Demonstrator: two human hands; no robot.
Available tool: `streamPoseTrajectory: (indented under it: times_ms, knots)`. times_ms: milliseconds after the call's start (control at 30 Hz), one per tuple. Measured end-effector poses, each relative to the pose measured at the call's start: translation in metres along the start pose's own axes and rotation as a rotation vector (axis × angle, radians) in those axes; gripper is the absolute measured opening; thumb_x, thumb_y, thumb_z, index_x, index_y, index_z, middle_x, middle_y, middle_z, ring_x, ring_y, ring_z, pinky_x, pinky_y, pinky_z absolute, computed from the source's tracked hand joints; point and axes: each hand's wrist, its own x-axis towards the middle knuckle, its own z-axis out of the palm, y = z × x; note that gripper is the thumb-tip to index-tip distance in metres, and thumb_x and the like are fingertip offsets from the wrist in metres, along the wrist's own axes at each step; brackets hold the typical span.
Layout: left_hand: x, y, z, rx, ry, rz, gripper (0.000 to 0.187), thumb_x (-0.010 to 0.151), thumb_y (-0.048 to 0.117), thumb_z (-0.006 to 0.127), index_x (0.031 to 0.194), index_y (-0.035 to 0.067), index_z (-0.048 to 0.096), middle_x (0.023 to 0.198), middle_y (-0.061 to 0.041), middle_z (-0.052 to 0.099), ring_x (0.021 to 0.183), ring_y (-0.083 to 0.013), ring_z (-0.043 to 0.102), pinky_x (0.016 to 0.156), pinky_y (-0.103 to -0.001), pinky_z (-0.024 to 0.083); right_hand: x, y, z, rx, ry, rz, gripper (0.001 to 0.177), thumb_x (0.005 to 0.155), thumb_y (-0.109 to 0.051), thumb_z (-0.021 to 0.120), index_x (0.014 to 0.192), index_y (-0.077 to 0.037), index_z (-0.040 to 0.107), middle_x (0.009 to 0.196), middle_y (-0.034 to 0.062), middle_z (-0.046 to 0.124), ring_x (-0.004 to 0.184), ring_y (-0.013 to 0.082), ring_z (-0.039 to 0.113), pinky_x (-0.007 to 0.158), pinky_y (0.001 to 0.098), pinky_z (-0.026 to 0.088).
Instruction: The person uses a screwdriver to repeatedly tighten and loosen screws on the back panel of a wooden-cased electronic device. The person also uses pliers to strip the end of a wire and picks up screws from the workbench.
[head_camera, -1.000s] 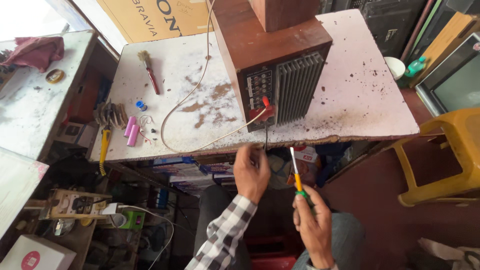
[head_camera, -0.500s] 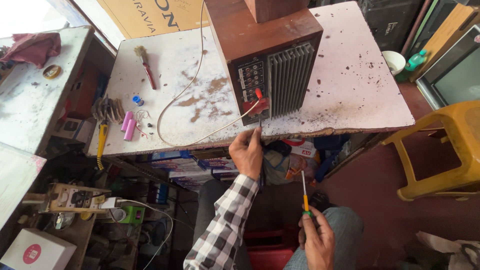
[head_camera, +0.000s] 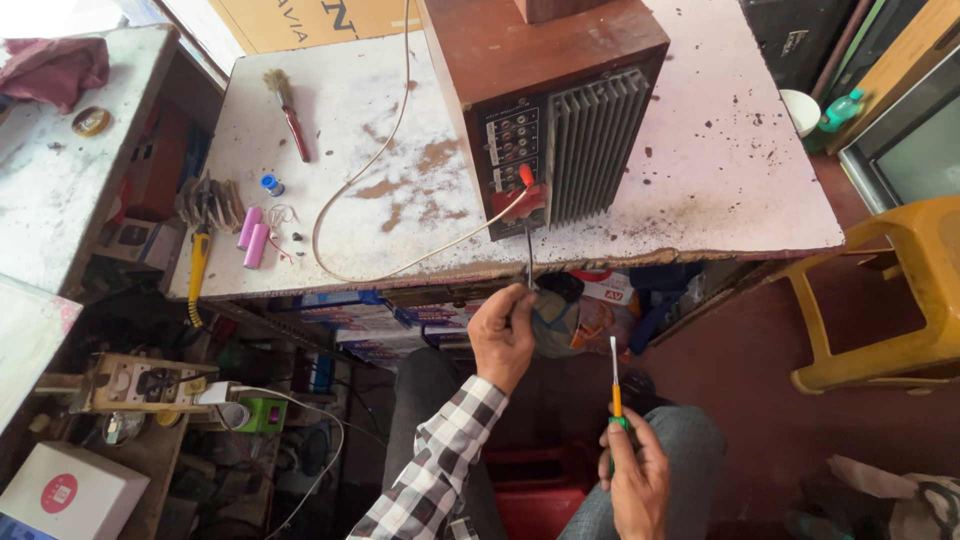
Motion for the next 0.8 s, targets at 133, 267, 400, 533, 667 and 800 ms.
streamPoseTrajectory:
  times_ms: [133, 267, 400, 533, 667, 800]
  knots:
    - [-0.015, -0.007, -0.012, -0.266, -0.073, -0.215, 0.003, 0.100, 0.001, 0.067, 0.103, 0.001, 0.068, 0.085, 0.002, 0.065, 0.075, -0.0048, 0.053, 0.065, -0.021, 0.044, 0.003, -0.021, 0.006, -0.064, -0.107, -0.120, 0.037, 0.098, -0.021, 0.057, 0.130, -0.003, 0.063, 0.077, 0.0033, 0.063, 0.051, 0.0077, 0.054, 0.039, 0.0249, 0.043]
    - [-0.023, -0.019, -0.017, -0.431, -0.031, -0.420, 0.004, 0.101, 0.004, 0.067, 0.105, 0.003, 0.069, 0.078, 0.008, 0.056, 0.065, 0.0002, 0.041, 0.056, -0.018, 0.033, 0.009, -0.045, 0.022, -0.027, -0.226, -0.306, 0.028, 0.099, -0.020, 0.056, 0.121, -0.002, 0.058, 0.080, 0.0010, 0.063, 0.055, 0.0060, 0.058, 0.043, 0.0226, 0.047]
    - [-0.024, -0.027, -0.021, -0.534, -0.064, -0.458, 0.004, 0.102, 0.005, 0.067, 0.106, 0.003, 0.068, 0.078, 0.008, 0.055, 0.066, 0.0005, 0.044, 0.057, -0.017, 0.034, 0.020, -0.067, 0.049, 0.071, -0.311, -0.412, 0.023, 0.096, -0.014, 0.062, 0.114, -0.002, 0.055, 0.085, -0.0011, 0.064, 0.062, 0.0066, 0.059, 0.050, 0.0229, 0.049]
    - [-0.025, -0.030, -0.024, -0.567, -0.130, -0.445, 0.005, 0.103, 0.005, 0.066, 0.107, 0.002, 0.066, 0.083, 0.008, 0.059, 0.072, 0.0006, 0.047, 0.061, -0.017, 0.037, 0.041, -0.086, 0.077, -0.272, -0.189, -0.749, 0.022, 0.095, -0.010, 0.073, 0.113, -0.001, 0.065, 0.085, 0.0038, 0.064, 0.072, 0.0125, 0.060, 0.065, 0.0280, 0.050]
    - [-0.023, -0.035, -0.026, -0.587, -0.193, -0.411, 0.008, 0.103, 0.006, 0.064, 0.109, 0.001, 0.064, 0.092, 0.006, 0.062, 0.081, -0.0010, 0.052, 0.071, -0.018, 0.044, 0.065, -0.105, 0.100, -0.415, -0.286, -0.861, 0.030, 0.091, -0.008, 0.072, 0.121, -0.003, 0.070, 0.098, 0.0116, 0.072, 0.085, 0.0186, 0.071, 0.070, 0.0310, 0.056]
    - [-0.010, -0.036, -0.033, -0.519, -0.271, -0.400, 0.009, 0.104, 0.008, 0.062, 0.111, 0.001, 0.062, 0.094, 0.005, 0.062, 0.084, -0.0032, 0.052, 0.075, -0.020, 0.046, 0.075, -0.112, 0.108, -0.511, -0.328, -0.982, 0.025, 0.088, -0.009, 0.076, 0.113, -0.004, 0.074, 0.102, 0.0152, 0.076, 0.094, 0.0258, 0.075, 0.076, 0.0336, 0.058]
